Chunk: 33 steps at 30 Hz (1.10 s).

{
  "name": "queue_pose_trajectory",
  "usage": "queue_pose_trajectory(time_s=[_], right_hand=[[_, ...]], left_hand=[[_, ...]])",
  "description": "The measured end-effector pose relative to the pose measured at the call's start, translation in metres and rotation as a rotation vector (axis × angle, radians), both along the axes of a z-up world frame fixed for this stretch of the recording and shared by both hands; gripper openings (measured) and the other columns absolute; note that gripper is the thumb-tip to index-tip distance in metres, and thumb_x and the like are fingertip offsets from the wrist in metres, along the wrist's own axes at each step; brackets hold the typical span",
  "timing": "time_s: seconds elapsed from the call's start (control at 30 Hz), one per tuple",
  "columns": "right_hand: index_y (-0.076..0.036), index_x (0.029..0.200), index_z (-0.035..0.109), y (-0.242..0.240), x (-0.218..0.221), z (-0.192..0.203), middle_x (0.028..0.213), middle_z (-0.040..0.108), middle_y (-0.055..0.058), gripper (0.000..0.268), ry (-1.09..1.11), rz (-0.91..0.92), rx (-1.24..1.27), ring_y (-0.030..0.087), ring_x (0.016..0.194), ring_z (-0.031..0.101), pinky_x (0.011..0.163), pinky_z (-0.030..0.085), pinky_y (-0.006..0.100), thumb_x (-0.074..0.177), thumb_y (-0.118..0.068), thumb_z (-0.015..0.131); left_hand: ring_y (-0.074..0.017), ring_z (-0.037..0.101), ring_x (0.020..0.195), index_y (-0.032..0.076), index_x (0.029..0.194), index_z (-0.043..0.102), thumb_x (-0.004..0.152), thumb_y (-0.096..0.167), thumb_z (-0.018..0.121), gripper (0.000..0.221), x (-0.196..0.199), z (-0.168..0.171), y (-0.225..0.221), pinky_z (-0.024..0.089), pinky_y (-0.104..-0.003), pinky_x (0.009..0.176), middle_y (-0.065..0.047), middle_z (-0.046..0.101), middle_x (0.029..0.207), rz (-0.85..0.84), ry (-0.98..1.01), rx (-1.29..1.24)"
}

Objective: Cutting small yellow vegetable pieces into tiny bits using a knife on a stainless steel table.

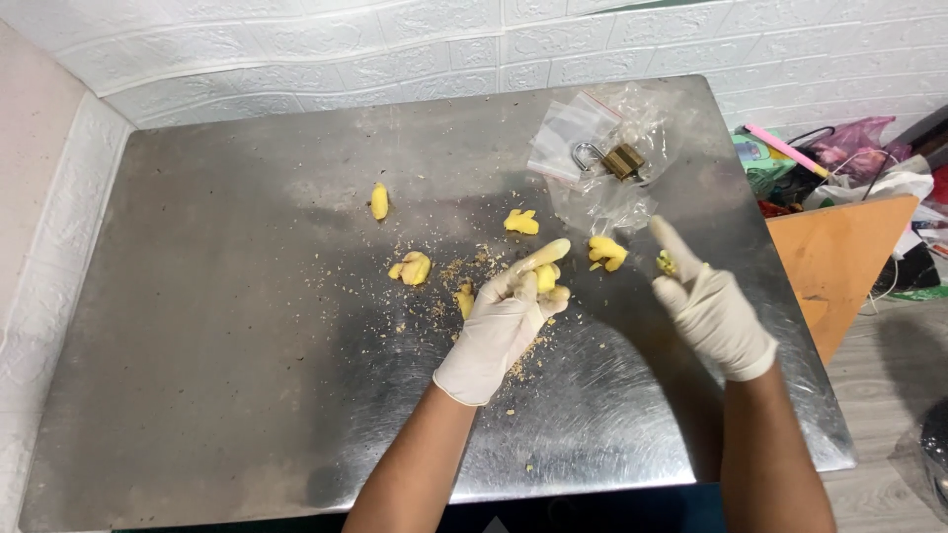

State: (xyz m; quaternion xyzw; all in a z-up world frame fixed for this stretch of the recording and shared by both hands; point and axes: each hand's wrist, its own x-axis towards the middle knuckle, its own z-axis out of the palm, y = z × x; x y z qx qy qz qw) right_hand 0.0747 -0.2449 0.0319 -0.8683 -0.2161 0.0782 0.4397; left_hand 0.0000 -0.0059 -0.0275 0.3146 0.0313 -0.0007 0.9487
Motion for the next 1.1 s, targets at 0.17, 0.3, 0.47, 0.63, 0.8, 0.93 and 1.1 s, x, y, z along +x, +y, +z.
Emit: queue_pose_trajectory(time_s=[0.17, 0.3, 0.47, 0.63, 0.8, 0.93, 1.1], right_hand=[[-0.021, 0.168, 0.033, 0.019, -0.015, -0.025, 0.163, 0.046, 0.009, 0.079, 0.046, 0.191, 0.031, 0.035, 0.141, 0.05, 0.119, 0.037, 0.05, 0.094, -0.033, 0.058], [-0.033, 0.169, 0.031, 0.021, -0.02, -0.06, 0.121, 0.079, 0.014, 0.085, 0.039, 0.232, -0.162, 0.039, 0.108, 0.074, 0.102, 0.057, 0.048, 0.09, -0.04, 0.062], [-0.041, 0.164, 0.037, 0.042, -0.03, -0.026, 0.1, 0.083, 0.016, 0.08, -0.02, 0.201, -0.287, 0.038, 0.094, 0.077, 0.086, 0.063, 0.047, 0.089, -0.043, 0.064], [-0.042, 0.16, 0.045, 0.042, -0.029, -0.032, 0.11, 0.081, 0.017, 0.071, -0.048, 0.195, -0.237, 0.04, 0.097, 0.076, 0.082, 0.063, 0.048, 0.091, -0.041, 0.061], [-0.037, 0.155, 0.054, 0.034, -0.021, -0.073, 0.12, 0.08, 0.013, 0.064, 0.004, 0.147, -0.116, 0.035, 0.107, 0.075, 0.089, 0.063, 0.046, 0.092, -0.033, 0.066], [-0.039, 0.153, 0.055, 0.052, -0.032, -0.038, 0.121, 0.08, 0.01, 0.061, -0.041, 0.124, -0.105, 0.032, 0.109, 0.074, 0.09, 0.063, 0.044, 0.093, -0.036, 0.065], [-0.042, 0.149, 0.06, 0.048, -0.029, -0.071, 0.121, 0.079, 0.007, 0.057, -0.078, 0.054, -0.111, 0.03, 0.109, 0.074, 0.091, 0.062, 0.043, 0.093, -0.037, 0.068]], left_hand=[[-0.0158, 0.072, 0.092, -0.003, 0.139, 0.062, 0.102, 0.013, 0.072, 0.042, 0.012, -0.04, 0.0, 0.063, -0.03, 0.085, -0.016, 0.069, 0.111, 0.009, -0.018, 0.024], [-0.0223, 0.076, 0.087, -0.004, 0.123, 0.071, 0.097, 0.018, 0.077, 0.034, -0.003, 0.007, -0.002, 0.066, -0.034, 0.076, -0.024, 0.075, 0.108, -0.012, 0.019, 0.053], [-0.0269, 0.077, 0.096, -0.004, 0.121, 0.07, 0.096, 0.009, 0.076, 0.029, 0.002, -0.031, -0.004, 0.068, -0.038, 0.081, -0.022, 0.076, 0.113, -0.002, 0.021, 0.111], [-0.0323, 0.077, 0.1, -0.005, 0.116, 0.07, 0.092, -0.002, 0.077, 0.025, 0.001, -0.028, -0.003, 0.067, -0.044, 0.085, -0.024, 0.075, 0.114, 0.018, -0.012, 0.104], [-0.0321, 0.076, 0.1, -0.002, 0.112, 0.071, 0.087, -0.015, 0.075, 0.028, 0.0, -0.023, -0.005, 0.067, -0.045, 0.088, -0.017, 0.075, 0.11, 0.077, 0.055, 0.098], [-0.03, 0.076, 0.099, -0.002, 0.111, 0.071, 0.085, -0.014, 0.078, 0.029, 0.0, -0.024, -0.008, 0.066, -0.047, 0.092, -0.017, 0.076, 0.109, 0.089, 0.041, 0.156], [-0.0241, 0.075, 0.099, 0.003, 0.105, 0.072, 0.088, -0.006, 0.08, 0.021, -0.005, 0.005, -0.01, 0.064, -0.045, 0.097, -0.015, 0.077, 0.107, 0.112, 0.082, 0.189]])
